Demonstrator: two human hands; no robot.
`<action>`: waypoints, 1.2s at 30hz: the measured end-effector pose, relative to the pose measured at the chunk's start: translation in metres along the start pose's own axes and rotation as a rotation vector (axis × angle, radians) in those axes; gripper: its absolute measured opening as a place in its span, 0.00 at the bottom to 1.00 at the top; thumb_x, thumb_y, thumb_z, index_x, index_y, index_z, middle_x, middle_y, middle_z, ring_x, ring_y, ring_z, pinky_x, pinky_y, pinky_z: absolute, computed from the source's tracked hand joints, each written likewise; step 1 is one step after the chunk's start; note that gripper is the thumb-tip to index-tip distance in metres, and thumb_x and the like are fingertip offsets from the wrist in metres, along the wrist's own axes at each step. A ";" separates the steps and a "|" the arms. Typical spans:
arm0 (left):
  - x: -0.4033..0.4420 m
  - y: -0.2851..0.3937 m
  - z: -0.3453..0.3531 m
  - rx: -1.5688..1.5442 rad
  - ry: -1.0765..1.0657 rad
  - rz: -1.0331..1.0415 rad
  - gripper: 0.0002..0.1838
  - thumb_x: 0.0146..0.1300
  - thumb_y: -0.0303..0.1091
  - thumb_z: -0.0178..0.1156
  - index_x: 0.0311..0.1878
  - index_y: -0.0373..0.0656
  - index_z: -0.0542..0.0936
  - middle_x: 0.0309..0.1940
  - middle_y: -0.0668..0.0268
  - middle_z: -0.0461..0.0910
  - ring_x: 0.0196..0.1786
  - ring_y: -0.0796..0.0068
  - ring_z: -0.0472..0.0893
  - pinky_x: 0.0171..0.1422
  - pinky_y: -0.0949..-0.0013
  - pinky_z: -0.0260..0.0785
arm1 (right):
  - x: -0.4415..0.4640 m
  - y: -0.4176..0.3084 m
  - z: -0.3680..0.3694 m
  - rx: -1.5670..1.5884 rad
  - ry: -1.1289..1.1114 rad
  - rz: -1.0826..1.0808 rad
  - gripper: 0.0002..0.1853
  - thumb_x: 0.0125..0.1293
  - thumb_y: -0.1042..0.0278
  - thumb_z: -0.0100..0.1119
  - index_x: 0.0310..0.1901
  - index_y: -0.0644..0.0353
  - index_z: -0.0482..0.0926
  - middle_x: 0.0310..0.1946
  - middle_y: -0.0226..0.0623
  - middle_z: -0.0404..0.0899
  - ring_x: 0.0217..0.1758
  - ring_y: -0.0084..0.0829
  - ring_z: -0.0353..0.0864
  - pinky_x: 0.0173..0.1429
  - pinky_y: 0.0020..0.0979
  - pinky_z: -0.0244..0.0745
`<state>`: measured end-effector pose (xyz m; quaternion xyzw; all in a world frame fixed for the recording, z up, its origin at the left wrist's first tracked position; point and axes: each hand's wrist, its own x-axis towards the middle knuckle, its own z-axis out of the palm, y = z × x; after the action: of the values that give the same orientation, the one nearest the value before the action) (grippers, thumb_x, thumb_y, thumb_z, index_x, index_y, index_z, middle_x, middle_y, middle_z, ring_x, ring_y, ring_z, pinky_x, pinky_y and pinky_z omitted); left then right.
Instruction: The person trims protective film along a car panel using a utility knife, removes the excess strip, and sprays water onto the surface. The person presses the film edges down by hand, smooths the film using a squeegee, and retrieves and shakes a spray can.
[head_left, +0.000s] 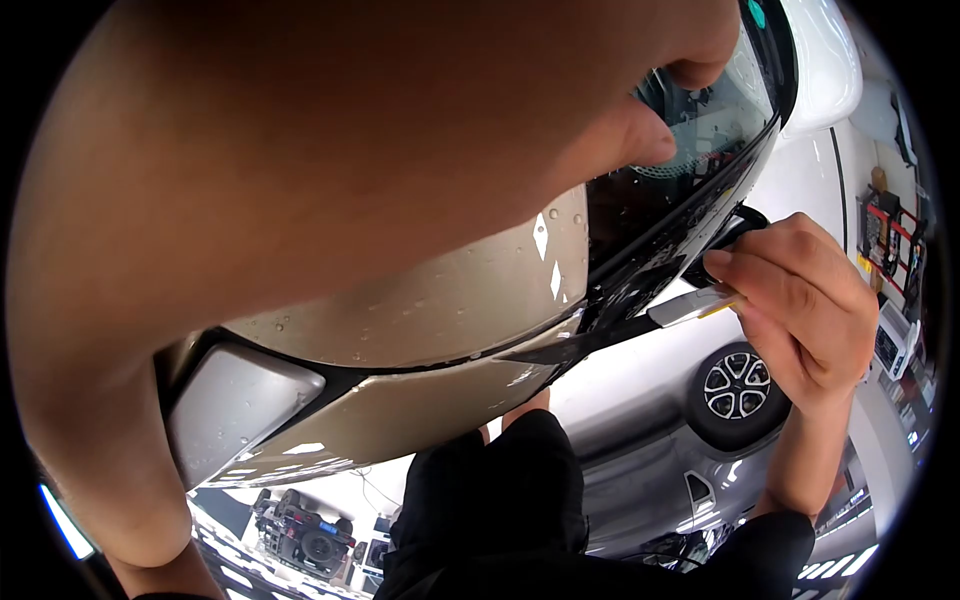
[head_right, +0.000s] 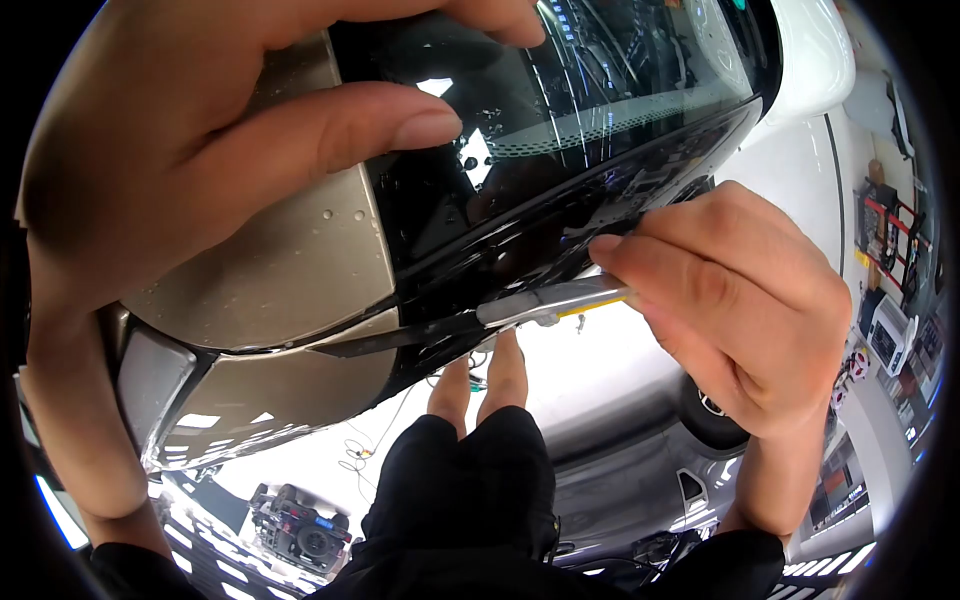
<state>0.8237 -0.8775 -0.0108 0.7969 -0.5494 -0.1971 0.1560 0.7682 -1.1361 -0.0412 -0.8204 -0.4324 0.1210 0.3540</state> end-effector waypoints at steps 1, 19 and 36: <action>-0.001 0.000 0.001 0.002 0.001 -0.001 0.16 0.75 0.35 0.57 0.58 0.34 0.80 0.53 0.55 0.83 0.57 0.61 0.82 0.63 0.59 0.76 | 0.000 0.001 0.000 0.000 -0.002 -0.002 0.11 0.58 0.79 0.65 0.43 0.73 0.85 0.37 0.49 0.83 0.33 0.38 0.80 0.35 0.33 0.72; -0.032 0.002 0.001 -0.112 0.073 -0.095 0.16 0.77 0.34 0.56 0.59 0.34 0.79 0.54 0.56 0.82 0.58 0.63 0.82 0.64 0.61 0.77 | -0.003 0.021 0.002 0.003 -0.017 -0.008 0.12 0.59 0.79 0.65 0.45 0.73 0.84 0.39 0.48 0.84 0.37 0.41 0.82 0.41 0.36 0.75; -0.061 0.005 0.001 -0.258 0.184 -0.220 0.16 0.78 0.33 0.55 0.61 0.33 0.78 0.56 0.56 0.82 0.59 0.65 0.82 0.64 0.62 0.77 | -0.011 0.030 0.001 -0.018 -0.004 -0.013 0.14 0.58 0.79 0.66 0.46 0.73 0.85 0.39 0.48 0.84 0.39 0.41 0.82 0.42 0.36 0.76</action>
<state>0.7995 -0.8220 -0.0007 0.8402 -0.4124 -0.2082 0.2840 0.7802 -1.1557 -0.0636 -0.8204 -0.4395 0.1165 0.3466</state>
